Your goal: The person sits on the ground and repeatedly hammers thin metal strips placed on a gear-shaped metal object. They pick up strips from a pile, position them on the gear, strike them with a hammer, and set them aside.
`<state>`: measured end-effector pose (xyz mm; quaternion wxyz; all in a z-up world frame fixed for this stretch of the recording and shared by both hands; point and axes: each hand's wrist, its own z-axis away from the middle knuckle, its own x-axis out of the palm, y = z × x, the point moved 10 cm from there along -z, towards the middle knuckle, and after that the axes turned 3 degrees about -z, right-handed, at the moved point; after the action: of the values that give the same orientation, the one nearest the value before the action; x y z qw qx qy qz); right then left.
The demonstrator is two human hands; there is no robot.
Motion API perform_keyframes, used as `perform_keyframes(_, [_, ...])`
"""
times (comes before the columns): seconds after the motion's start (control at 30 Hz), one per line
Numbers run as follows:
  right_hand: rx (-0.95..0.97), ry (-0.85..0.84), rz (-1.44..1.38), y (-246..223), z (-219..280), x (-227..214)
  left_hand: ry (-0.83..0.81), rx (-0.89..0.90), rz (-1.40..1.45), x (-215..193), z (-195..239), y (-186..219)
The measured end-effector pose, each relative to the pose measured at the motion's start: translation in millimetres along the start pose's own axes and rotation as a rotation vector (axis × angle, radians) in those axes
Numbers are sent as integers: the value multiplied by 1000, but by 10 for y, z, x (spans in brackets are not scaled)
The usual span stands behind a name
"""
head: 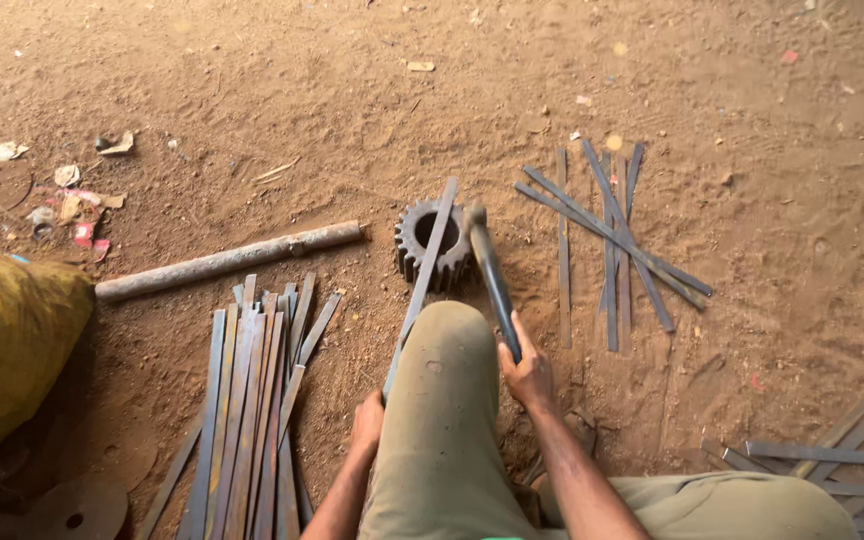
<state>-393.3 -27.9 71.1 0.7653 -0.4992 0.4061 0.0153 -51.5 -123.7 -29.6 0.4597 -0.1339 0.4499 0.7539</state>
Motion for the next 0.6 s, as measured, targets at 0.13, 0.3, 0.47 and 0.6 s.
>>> perform_keyframes(0.13, [-97,92,-5,209,81,-100,-139,-2,276,-11,-443,617])
perform_keyframes(0.3, [153,-115,199,790,161,55,-477,124,777,-319,-709,2195])
perform_keyframes(0.47, [307,-119,128,1067,308,18,-552,76,979,-470,-773,3378])
perform_keyframes(0.6, [247,-124,132,1037,353,87,-498,172,929,-515,-717,3685])
